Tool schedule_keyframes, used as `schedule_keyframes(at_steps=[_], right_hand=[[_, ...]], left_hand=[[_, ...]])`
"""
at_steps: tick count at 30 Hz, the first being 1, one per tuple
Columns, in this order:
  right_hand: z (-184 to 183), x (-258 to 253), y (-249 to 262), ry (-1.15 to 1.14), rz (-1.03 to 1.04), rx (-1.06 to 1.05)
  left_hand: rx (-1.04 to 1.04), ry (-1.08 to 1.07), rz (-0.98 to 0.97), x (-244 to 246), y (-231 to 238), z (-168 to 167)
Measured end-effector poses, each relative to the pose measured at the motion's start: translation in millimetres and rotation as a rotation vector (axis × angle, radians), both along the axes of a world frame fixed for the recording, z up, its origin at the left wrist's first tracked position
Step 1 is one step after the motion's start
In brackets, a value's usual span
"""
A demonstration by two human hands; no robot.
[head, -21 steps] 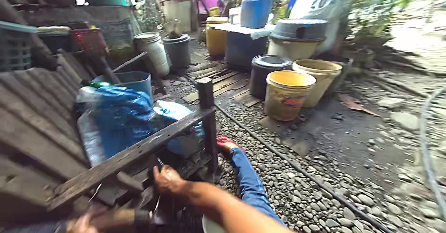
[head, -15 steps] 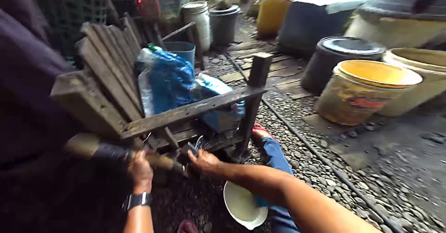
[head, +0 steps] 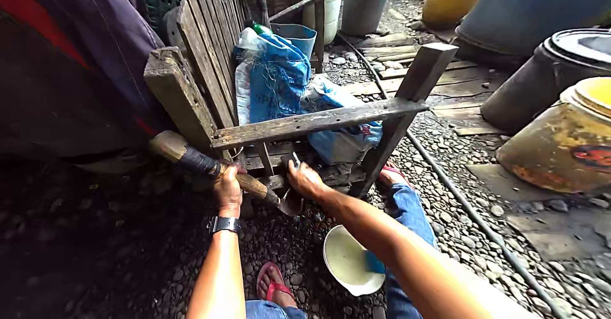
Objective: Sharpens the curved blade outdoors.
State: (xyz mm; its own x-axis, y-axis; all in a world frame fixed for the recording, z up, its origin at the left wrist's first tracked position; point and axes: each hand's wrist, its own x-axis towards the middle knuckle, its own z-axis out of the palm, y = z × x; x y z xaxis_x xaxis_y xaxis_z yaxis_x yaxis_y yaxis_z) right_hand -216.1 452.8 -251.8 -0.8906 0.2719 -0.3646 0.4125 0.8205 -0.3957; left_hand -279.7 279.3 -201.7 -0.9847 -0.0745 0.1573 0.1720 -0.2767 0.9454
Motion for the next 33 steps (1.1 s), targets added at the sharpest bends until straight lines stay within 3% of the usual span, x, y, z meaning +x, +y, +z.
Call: schedule_keyframes(at_steps=[3, 8, 14, 20, 26, 31, 33], right_hand=[[-1, -16, 1, -0.037, -0.072, 0.022], [3, 50, -24, -0.087, 0.25, -0.001], [0, -23, 2, -0.034, -0.09, 0.035], [-2, 53, -23, -0.08, 0.244, -0.005], [-1, -20, 10, -0.021, -0.086, 0.035], [-12, 51, -16, -0.036, 0.235, -0.009], [-9, 49, -15, -0.035, 0.23, -0.001]], left_hand=[[0.01, 0.003, 0.004, 0, -1, 2], [-0.004, 0.026, 0.013, 0, 1, 0], [0.01, 0.03, -0.002, 1, 0, 0], [0.007, 0.021, 0.035, -1, 2, 0], [0.031, 0.019, 0.001, -1, 0, -1], [0.019, 0.027, 0.014, -2, 2, -2], [0.02, 0.025, 0.001, -3, 0, -2]])
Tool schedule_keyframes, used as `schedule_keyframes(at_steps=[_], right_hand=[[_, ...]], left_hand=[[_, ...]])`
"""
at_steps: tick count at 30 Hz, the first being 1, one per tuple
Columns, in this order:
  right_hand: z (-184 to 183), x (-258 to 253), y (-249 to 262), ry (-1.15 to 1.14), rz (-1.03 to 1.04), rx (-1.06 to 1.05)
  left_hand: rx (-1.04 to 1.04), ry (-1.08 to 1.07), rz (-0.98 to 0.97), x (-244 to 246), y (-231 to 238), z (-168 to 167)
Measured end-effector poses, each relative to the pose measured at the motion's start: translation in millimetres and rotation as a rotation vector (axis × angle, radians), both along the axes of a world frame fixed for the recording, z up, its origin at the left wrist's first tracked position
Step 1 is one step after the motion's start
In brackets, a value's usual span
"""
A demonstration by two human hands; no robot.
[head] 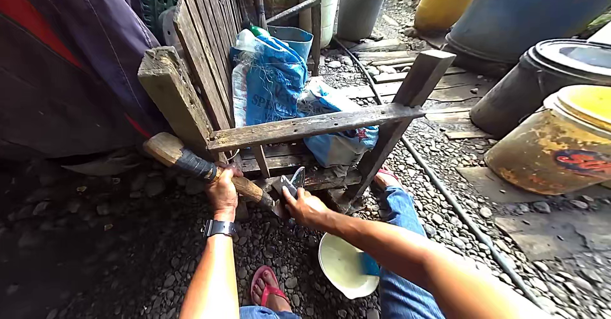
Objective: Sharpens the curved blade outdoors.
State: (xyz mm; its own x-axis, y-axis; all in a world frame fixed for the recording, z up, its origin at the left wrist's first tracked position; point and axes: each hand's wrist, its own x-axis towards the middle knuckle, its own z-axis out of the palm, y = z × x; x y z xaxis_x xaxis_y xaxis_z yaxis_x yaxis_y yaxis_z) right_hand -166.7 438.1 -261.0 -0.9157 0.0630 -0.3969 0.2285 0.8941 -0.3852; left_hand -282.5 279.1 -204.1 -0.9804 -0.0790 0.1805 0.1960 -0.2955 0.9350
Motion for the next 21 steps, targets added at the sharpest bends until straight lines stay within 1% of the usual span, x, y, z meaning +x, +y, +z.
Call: schedule_keyframes(at_steps=[2, 4, 5, 7, 10, 11, 12, 13, 16, 17, 18, 19, 21], right_hand=[[7, -31, 13, 0.041, -0.143, 0.013], [9, -64, 25, 0.032, -0.3, 0.042], [8, -71, 26, 0.027, -0.337, 0.048], [3, -55, 16, 0.04, -0.278, 0.023], [1, -4, -4, -0.018, -0.055, 0.002], [2, 2, -5, -0.035, -0.019, 0.011], [2, -1, -3, -0.019, -0.027, 0.018], [4, -12, 3, 0.01, -0.076, 0.024], [8, -60, 25, 0.035, -0.313, 0.048], [7, -68, 26, 0.026, -0.357, 0.053], [4, -65, 23, 0.029, -0.353, 0.049], [1, -54, 17, 0.036, -0.3, 0.037], [1, -20, 4, 0.008, -0.124, 0.027]], left_hand=[[0.0, -0.004, -0.019, 0, -3, -1], [0.005, -0.003, -0.029, 0, -3, -1], [0.003, 0.0, -0.027, 0, -2, 1], [-0.006, 0.001, -0.012, 1, -2, 1], [-0.005, 0.0, 0.008, 0, 2, 0], [-0.006, 0.004, 0.005, 0, 1, 0], [-0.005, 0.01, 0.0, 0, 0, 1], [0.001, 0.016, -0.008, 0, -2, 0], [0.009, 0.003, -0.029, 1, -3, 1], [0.012, 0.004, -0.027, 1, -3, 1], [0.016, 0.005, -0.022, 1, -3, 2], [0.017, 0.007, -0.017, 1, -3, 1], [0.016, 0.011, -0.008, 1, 0, 1]])
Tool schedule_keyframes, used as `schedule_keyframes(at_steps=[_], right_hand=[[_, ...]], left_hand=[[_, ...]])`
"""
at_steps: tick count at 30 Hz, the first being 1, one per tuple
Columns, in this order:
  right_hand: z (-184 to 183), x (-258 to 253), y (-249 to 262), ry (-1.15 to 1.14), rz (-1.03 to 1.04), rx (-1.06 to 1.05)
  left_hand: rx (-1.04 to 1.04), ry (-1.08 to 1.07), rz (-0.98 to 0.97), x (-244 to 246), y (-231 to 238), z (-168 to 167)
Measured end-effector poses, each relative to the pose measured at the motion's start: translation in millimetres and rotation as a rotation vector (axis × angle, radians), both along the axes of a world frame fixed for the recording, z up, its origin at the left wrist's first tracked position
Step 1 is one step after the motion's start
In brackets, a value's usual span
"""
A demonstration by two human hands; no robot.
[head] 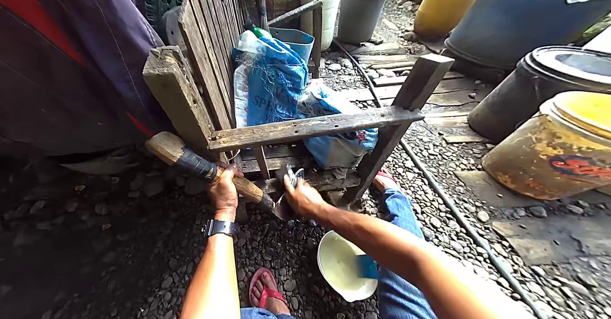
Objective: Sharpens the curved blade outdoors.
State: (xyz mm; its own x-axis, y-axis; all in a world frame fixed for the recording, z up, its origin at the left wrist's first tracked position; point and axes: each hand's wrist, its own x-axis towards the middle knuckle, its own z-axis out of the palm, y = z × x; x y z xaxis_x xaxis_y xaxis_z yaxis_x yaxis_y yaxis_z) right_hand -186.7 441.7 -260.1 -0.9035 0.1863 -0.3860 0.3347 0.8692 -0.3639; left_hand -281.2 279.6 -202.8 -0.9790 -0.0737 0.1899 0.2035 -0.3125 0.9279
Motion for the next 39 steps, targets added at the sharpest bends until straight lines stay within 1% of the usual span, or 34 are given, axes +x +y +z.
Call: schedule_keyframes(at_steps=[2, 3, 5, 7, 8, 9, 11, 13, 14, 15, 17, 19, 20, 21, 23, 25, 26, 27, 29, 31, 32, 33, 37, 39], right_hand=[[2, 17, -7, -0.051, 0.104, -0.006], [3, 12, -5, -0.035, 0.091, -0.007], [7, -17, 8, 0.031, -0.031, -0.006], [8, -49, 21, 0.034, -0.192, 0.006], [7, -57, 22, 0.033, -0.242, 0.005], [5, -56, 20, 0.036, -0.244, -0.002], [2, -28, 8, 0.038, -0.109, -0.028], [3, 6, -6, -0.029, 0.067, -0.029], [4, 11, -9, -0.043, 0.113, -0.021], [4, 9, -6, -0.023, 0.105, -0.021], [5, -17, 6, 0.043, -0.016, -0.023], [7, -47, 17, 0.02, -0.159, -0.015], [7, -53, 18, 0.011, -0.187, -0.013], [5, -48, 16, 0.018, -0.172, -0.018], [2, -15, 5, 0.032, -0.031, -0.039], [1, 19, -5, -0.007, 0.118, -0.043], [1, 24, -5, -0.018, 0.146, -0.032], [1, 20, -1, -0.006, 0.131, -0.021], [4, -7, 13, 0.045, -0.003, -0.007], [5, -36, 23, 0.033, -0.154, 0.011], [4, -41, 23, 0.021, -0.177, 0.02], [2, -35, 21, 0.026, -0.152, 0.018], [-6, 35, 3, -0.018, 0.138, -0.011], [-5, 35, 10, -0.012, 0.127, -0.001]], left_hand=[[0.0, 0.005, 0.0, -1, 0, 0], [0.004, 0.003, -0.007, -1, -2, -1], [0.008, -0.003, -0.028, -1, -4, -2], [0.005, -0.01, -0.037, 0, -4, -2], [0.005, -0.007, -0.032, -1, -4, -2], [0.003, -0.005, -0.027, -2, -3, -1], [-0.005, -0.004, -0.015, -1, -2, 0], [-0.011, -0.004, 0.0, 0, 0, 0], [-0.018, 0.001, 0.003, -1, -1, 0], [-0.019, 0.003, 0.003, -1, -2, -1], [-0.017, 0.007, -0.006, -1, -3, -2], [-0.019, 0.015, -0.012, 0, -3, -2], [-0.022, 0.02, -0.01, -1, -4, -2], [-0.023, 0.021, -0.005, -1, -3, -2], [-0.021, 0.019, 0.003, -1, -2, -2], [-0.013, 0.01, 0.01, 0, 0, -2], [-0.01, 0.012, 0.005, -2, -1, -2], [-0.005, 0.013, -0.003, -2, -2, -2], [0.001, 0.009, -0.018, -3, -2, -2], [-0.009, 0.005, -0.021, -2, -3, -2], [-0.015, 0.008, -0.021, -2, -3, -1], [-0.016, 0.012, -0.02, -2, -3, -1], [-0.014, 0.011, -0.014, -1, -2, -2], [-0.014, 0.012, -0.021, -2, -3, -2]])
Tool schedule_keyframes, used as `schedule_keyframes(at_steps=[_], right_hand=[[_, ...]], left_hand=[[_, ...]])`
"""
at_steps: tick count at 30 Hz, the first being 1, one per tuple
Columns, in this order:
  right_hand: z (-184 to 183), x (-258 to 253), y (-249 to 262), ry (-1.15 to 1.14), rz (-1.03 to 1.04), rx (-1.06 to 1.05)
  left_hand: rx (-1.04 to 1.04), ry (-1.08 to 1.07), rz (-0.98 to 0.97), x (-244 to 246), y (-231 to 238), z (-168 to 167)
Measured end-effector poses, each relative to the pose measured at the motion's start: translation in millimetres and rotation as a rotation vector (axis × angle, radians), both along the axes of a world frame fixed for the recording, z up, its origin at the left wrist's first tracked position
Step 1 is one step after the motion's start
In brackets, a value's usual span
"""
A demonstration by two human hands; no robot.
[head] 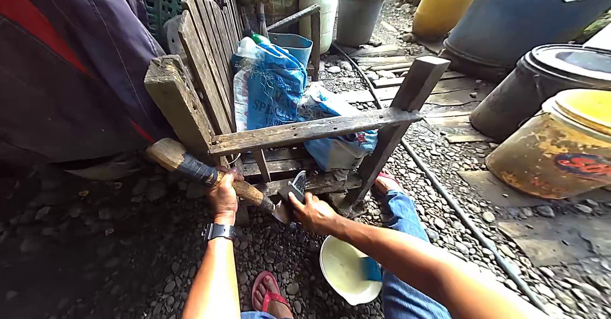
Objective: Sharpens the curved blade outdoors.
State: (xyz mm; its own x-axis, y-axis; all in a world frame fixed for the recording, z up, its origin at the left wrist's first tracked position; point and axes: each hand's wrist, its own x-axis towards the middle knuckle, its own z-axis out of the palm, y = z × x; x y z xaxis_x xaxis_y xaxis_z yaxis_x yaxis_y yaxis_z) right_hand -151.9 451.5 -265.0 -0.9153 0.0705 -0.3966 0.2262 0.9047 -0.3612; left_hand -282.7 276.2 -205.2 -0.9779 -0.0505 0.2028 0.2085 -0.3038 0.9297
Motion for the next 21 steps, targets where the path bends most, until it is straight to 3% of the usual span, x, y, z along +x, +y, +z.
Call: schedule_keyframes(at_steps=[4, 7, 13, 17, 21], right_hand=[[8, -58, 27, 0.048, -0.223, 0.053], [8, -70, 28, 0.003, -0.277, 0.076], [0, -55, 20, -0.041, -0.389, 0.061], [-12, -2, 4, 0.022, -0.266, 0.022], [-17, 33, -1, -0.052, -0.233, -0.103]], left_hand=[[-0.004, -0.003, 0.005, 1, 0, 0], [-0.011, -0.018, 0.016, 2, 2, 3], [0.009, -0.012, 0.029, 1, 4, 2], [0.01, -0.015, 0.032, 2, 2, 2], [0.028, -0.017, 0.026, 2, 3, 3]])
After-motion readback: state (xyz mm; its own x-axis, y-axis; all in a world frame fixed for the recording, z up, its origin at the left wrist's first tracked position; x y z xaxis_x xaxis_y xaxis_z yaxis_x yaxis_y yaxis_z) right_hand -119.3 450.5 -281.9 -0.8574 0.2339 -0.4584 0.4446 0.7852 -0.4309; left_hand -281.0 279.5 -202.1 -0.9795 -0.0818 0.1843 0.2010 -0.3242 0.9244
